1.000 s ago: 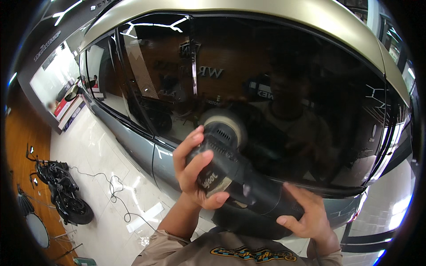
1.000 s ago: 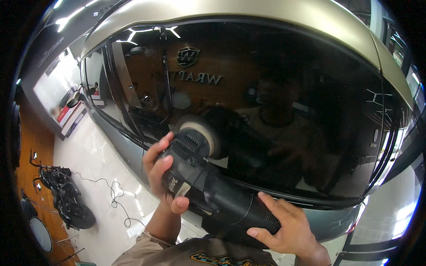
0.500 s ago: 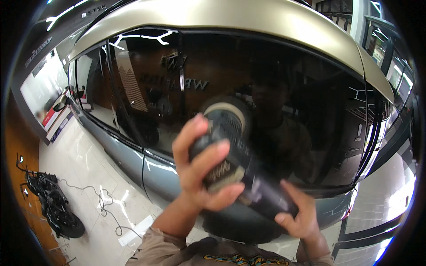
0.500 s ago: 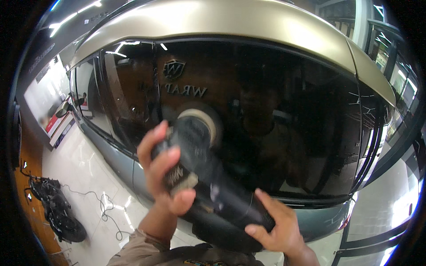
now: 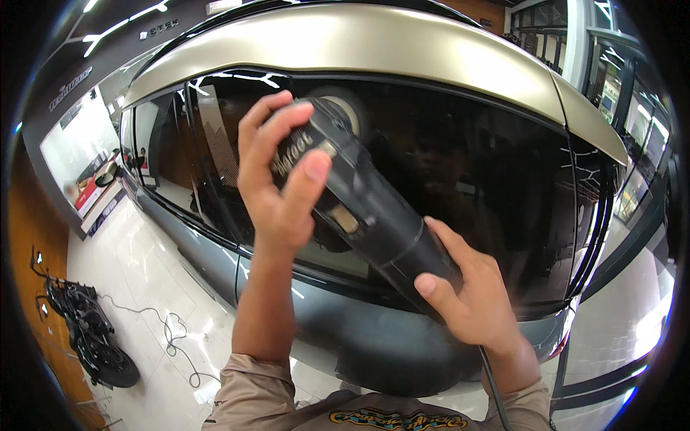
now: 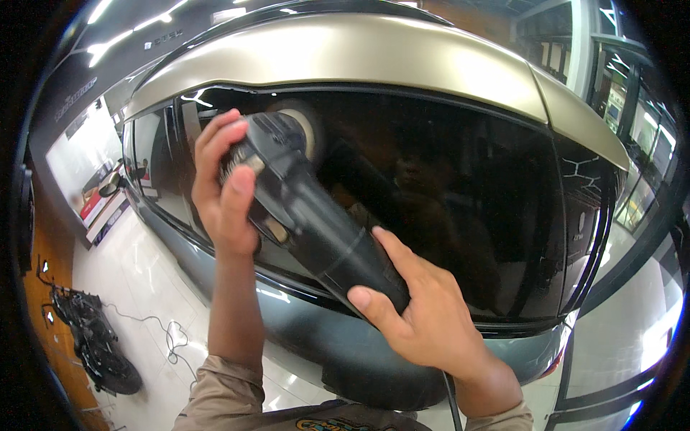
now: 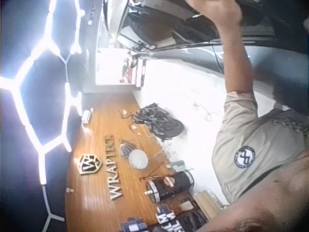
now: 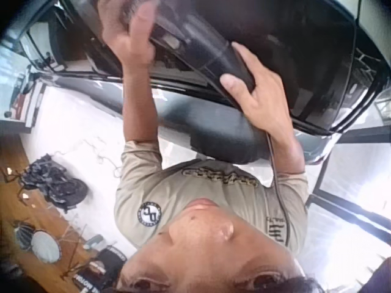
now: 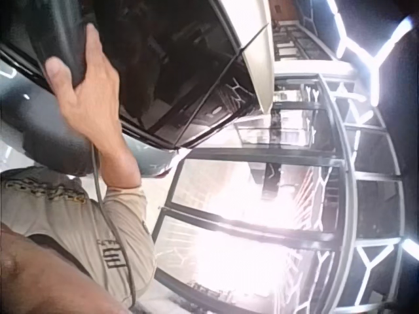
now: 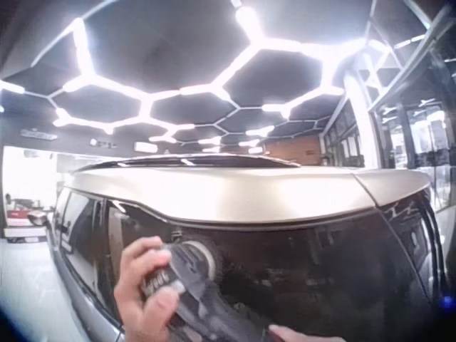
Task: The person uses a rotary polisher to buff the rear window and surrounding trim of a silver car. The operator moves the tool in overlapping passes across the glass and painted surfaces, maintaining steady pressure and coverage.
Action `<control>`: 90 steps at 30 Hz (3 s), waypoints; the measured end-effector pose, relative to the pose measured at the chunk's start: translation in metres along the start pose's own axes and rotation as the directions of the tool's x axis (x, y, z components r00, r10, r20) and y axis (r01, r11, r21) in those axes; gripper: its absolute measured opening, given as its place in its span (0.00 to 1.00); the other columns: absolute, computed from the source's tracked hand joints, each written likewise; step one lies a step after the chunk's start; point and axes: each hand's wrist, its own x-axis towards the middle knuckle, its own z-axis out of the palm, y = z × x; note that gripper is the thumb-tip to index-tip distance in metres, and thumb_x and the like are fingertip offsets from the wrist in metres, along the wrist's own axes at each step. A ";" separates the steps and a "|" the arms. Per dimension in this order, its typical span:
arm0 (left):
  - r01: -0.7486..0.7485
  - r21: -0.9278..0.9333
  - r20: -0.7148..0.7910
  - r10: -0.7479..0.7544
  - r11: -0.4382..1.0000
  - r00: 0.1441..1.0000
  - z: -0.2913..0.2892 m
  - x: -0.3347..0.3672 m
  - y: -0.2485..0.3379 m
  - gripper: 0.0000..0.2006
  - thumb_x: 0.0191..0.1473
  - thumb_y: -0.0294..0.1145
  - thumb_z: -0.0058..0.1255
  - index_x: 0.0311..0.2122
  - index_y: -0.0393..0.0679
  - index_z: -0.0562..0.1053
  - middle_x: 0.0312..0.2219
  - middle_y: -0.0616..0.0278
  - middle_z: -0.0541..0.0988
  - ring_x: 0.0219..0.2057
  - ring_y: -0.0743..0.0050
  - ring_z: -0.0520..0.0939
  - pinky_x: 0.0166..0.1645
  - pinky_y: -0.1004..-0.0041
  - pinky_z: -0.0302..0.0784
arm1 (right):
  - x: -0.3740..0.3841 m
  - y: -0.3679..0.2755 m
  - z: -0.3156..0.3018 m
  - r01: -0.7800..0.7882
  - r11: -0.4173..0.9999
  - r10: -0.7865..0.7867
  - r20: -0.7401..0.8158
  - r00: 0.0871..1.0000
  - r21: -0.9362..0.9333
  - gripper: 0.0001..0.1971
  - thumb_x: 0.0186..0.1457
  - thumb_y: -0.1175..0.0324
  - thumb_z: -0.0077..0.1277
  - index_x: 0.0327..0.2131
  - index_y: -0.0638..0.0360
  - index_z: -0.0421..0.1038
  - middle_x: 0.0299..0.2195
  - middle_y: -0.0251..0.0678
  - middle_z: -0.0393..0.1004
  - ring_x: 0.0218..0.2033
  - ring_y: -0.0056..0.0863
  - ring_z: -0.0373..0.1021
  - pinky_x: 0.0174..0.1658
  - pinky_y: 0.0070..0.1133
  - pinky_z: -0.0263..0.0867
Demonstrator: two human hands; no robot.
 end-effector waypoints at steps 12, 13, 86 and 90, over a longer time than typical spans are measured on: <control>0.054 -0.047 0.031 -0.053 0.997 0.998 -0.004 0.021 -0.001 0.24 0.54 0.43 0.58 0.50 0.37 0.77 0.55 0.50 0.71 0.53 0.63 0.74 0.60 0.66 0.66 | 0.011 -0.009 0.002 -0.029 0.997 0.026 0.045 0.999 0.069 0.41 0.61 0.44 0.52 0.63 0.73 0.59 0.46 0.63 0.75 0.41 0.53 0.78 0.46 0.35 0.72; 0.045 -0.050 0.044 -0.042 0.998 0.998 -0.005 0.020 -0.001 0.24 0.53 0.43 0.58 0.50 0.37 0.77 0.55 0.50 0.71 0.53 0.63 0.74 0.60 0.66 0.66 | 0.006 -0.003 0.002 0.001 0.999 -0.003 0.038 0.999 0.051 0.41 0.61 0.44 0.52 0.63 0.73 0.58 0.46 0.63 0.75 0.41 0.53 0.78 0.47 0.35 0.72; -0.173 -0.122 0.304 0.203 0.977 0.931 0.141 0.010 0.071 0.26 0.40 0.45 0.65 0.45 0.42 0.81 0.51 0.44 0.73 0.48 0.53 0.77 0.54 0.63 0.72 | -0.126 0.055 -0.039 -0.075 0.890 0.253 -0.349 0.902 0.450 0.49 0.54 0.45 0.60 0.66 0.74 0.53 0.56 0.55 0.71 0.56 0.38 0.70 0.60 0.29 0.62; -0.075 -0.059 0.201 0.086 0.995 0.976 0.082 0.011 0.046 0.26 0.40 0.44 0.63 0.46 0.42 0.81 0.52 0.45 0.74 0.48 0.54 0.78 0.54 0.62 0.74 | -0.085 0.052 -0.015 0.072 0.979 -0.032 -0.209 0.977 0.188 0.41 0.59 0.51 0.57 0.67 0.66 0.56 0.46 0.55 0.75 0.45 0.43 0.76 0.50 0.31 0.69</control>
